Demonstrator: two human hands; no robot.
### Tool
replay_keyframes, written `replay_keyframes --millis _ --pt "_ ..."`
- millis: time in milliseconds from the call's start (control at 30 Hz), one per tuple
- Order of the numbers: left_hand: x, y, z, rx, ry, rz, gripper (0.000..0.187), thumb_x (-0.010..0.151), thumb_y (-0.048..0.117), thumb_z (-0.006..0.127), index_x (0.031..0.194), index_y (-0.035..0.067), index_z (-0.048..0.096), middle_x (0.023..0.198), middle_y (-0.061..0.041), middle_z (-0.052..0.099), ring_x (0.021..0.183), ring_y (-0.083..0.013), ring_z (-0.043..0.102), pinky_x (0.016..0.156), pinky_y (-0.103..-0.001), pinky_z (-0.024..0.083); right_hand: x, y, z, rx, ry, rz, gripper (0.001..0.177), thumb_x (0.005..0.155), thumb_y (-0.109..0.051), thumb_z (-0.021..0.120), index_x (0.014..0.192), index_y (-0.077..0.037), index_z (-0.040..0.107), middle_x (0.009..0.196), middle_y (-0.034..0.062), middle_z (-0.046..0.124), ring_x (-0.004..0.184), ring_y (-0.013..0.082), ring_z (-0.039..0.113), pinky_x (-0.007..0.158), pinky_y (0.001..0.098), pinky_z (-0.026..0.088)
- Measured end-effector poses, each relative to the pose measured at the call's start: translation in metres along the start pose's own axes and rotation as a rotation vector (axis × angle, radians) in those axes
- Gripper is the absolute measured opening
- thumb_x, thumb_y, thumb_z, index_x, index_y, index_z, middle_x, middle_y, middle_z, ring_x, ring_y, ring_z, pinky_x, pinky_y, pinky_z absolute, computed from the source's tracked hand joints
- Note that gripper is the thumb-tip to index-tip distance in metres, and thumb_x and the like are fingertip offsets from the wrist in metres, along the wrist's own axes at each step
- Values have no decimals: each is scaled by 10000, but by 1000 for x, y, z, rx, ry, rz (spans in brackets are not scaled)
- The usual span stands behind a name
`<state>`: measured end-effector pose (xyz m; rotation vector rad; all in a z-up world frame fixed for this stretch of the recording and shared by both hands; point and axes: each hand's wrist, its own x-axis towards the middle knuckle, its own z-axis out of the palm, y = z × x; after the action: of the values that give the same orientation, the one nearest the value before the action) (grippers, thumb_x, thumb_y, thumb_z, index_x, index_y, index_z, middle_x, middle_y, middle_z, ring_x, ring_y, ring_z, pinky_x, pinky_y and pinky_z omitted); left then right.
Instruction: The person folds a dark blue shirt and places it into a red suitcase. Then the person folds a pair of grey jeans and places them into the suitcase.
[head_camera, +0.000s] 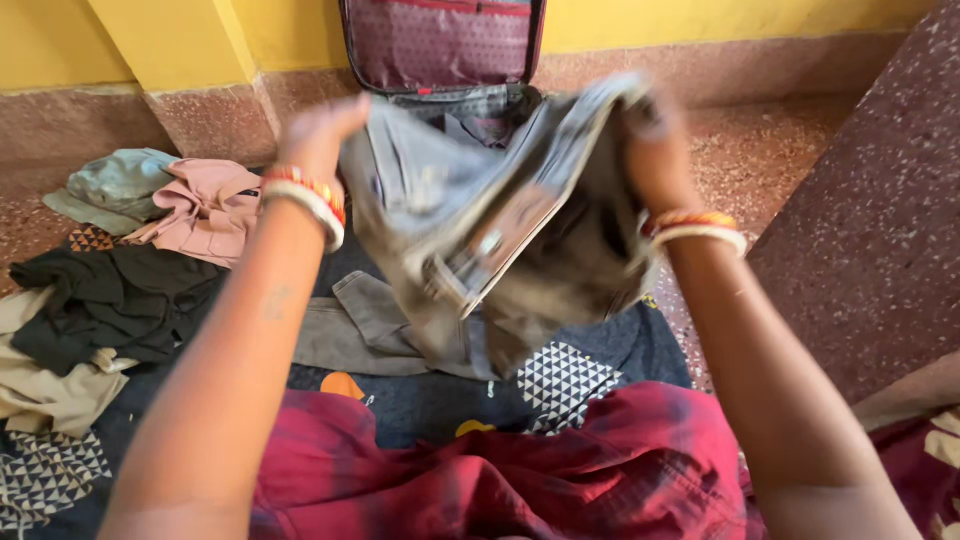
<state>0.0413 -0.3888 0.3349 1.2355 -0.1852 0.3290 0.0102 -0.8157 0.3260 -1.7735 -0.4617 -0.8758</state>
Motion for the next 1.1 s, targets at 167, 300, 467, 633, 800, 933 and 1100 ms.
replay_keyframes --millis 167,300,467,633,800,933,1100 --pt "4 -150 -91 -242 -11 -325 167 907 198 742 995 62 700 966 -44 721 869 -188 661 858 -350 536 -83 53 80 -123 -318 101 420 857 46 466 1210 -17 684 1157 157 748 1096 283 686 996 400 529" --pt "-21 -241 -120 62 104 -621 226 911 295 787 937 129 635 762 7 500 588 -141 427 474 -310 373 -151 63 117 -608 -553 404 400 846 -147 597 1233 -78 669 1189 245 699 1127 428 659 984 472 510" --pt "-57 -290 -110 530 -192 -476 359 842 330 814 1046 35 798 858 -11 703 722 -120 592 614 -301 460 -187 47 152 -614 -595 601 402 866 -278 639 1243 -143 675 1163 213 720 1106 404 673 955 472 516" --pt "-80 -280 -78 823 -478 -273 608 792 407 845 1211 -9 700 1092 -123 765 1005 -209 724 911 -326 553 -187 42 169 -479 -549 565 369 879 -240 632 1202 -72 693 1134 227 737 1082 394 704 933 436 538" --pt "-118 -258 -66 779 -541 -320 741 781 421 824 1363 17 610 1277 -162 705 1170 -239 671 1004 -354 522 -204 53 178 -250 -479 567 355 887 -159 627 1205 -7 663 1054 194 748 999 285 712 879 382 531" --pt "-131 -240 -67 542 -677 -369 833 764 435 851 1408 8 539 1353 -162 661 1246 -249 636 1047 -380 511 -199 63 178 -125 -429 582 281 882 -99 635 1131 25 673 956 123 750 889 170 674 824 330 540" --pt "-137 -236 -68 811 -624 40 858 712 312 891 1403 -27 512 1348 -246 603 1253 -368 573 1044 -415 454 -182 65 182 -49 -373 593 193 907 -120 659 1058 -5 697 916 45 724 864 104 629 786 293 526"
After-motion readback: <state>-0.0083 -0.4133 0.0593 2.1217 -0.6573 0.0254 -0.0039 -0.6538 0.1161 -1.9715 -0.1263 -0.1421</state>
